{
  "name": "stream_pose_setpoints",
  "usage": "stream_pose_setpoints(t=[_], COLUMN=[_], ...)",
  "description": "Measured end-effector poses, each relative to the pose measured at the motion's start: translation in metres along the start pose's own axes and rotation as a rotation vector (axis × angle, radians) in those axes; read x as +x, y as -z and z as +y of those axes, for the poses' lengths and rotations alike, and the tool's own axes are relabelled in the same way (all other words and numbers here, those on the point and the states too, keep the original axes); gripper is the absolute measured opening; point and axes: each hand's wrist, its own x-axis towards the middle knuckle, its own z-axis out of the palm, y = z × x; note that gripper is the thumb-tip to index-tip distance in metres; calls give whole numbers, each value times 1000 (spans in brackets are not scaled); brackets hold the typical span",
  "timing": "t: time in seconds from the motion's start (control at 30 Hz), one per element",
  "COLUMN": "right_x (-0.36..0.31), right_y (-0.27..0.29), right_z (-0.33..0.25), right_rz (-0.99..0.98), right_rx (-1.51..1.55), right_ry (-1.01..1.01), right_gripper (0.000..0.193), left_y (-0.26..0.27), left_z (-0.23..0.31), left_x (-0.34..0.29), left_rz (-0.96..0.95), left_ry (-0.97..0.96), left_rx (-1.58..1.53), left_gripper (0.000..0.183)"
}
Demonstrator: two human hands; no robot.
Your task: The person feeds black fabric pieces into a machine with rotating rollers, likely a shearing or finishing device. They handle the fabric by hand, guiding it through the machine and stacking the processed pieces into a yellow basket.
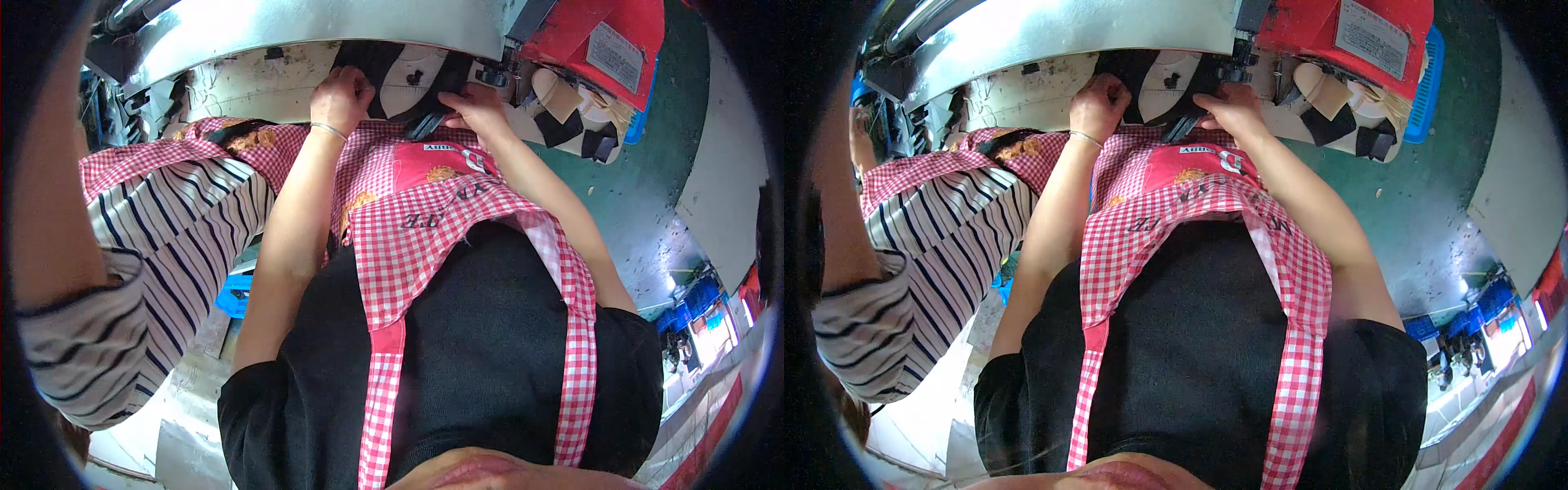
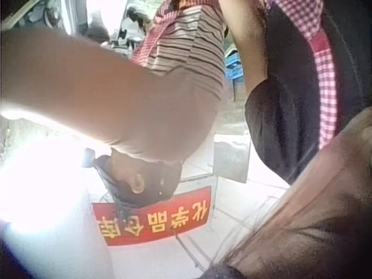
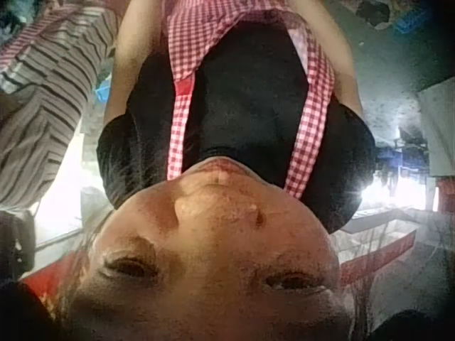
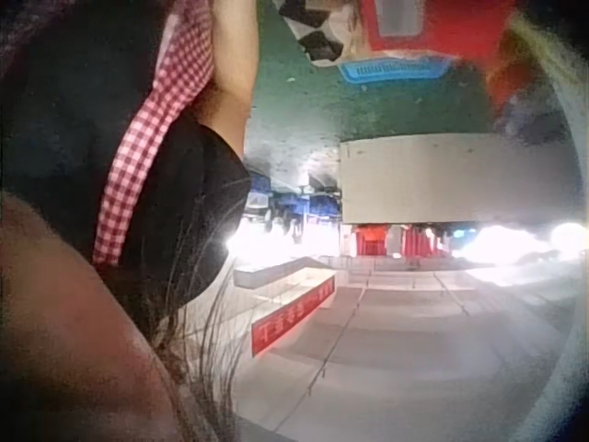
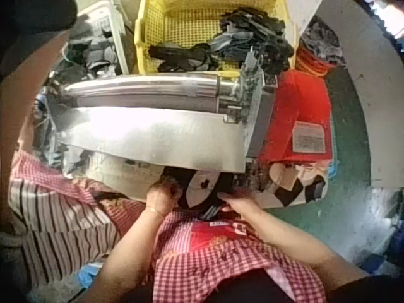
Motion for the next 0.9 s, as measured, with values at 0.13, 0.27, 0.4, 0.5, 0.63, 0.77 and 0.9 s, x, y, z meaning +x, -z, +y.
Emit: stream_pose_setpoints(t=[0.13,0.27,0.4,0.5,0.63,0.77,0.9], right_x=[5,-12,-26,-22,-21,-24,-27], right_y=[9,14,20,15,7,1,-2], right_z=[15,7,0,8,-2,-6,-9], right_rz=[-30,-48,-20,-70,-190,-236,-253], right_rx=[32,99,76,48,5,-72,-72], right_ry=[6,49,88,69,33,29,53], right_gripper=[28,27,28,32,33,29,30], left_y=[-2,-3,-2,11,23,19,22], left_z=[-3,-4,0,23,76,81,80], left_x=[-1,-3,-2,-6,-27,-34,-31], left_rz=[40,1,82,131,-116,-225,-365], left_ry=[-46,0,2,-38,-45,102,216], left_rx=[6,16,-40,-150,-431,-492,-522], left_gripper=[17,16,14,12,23,31,30])
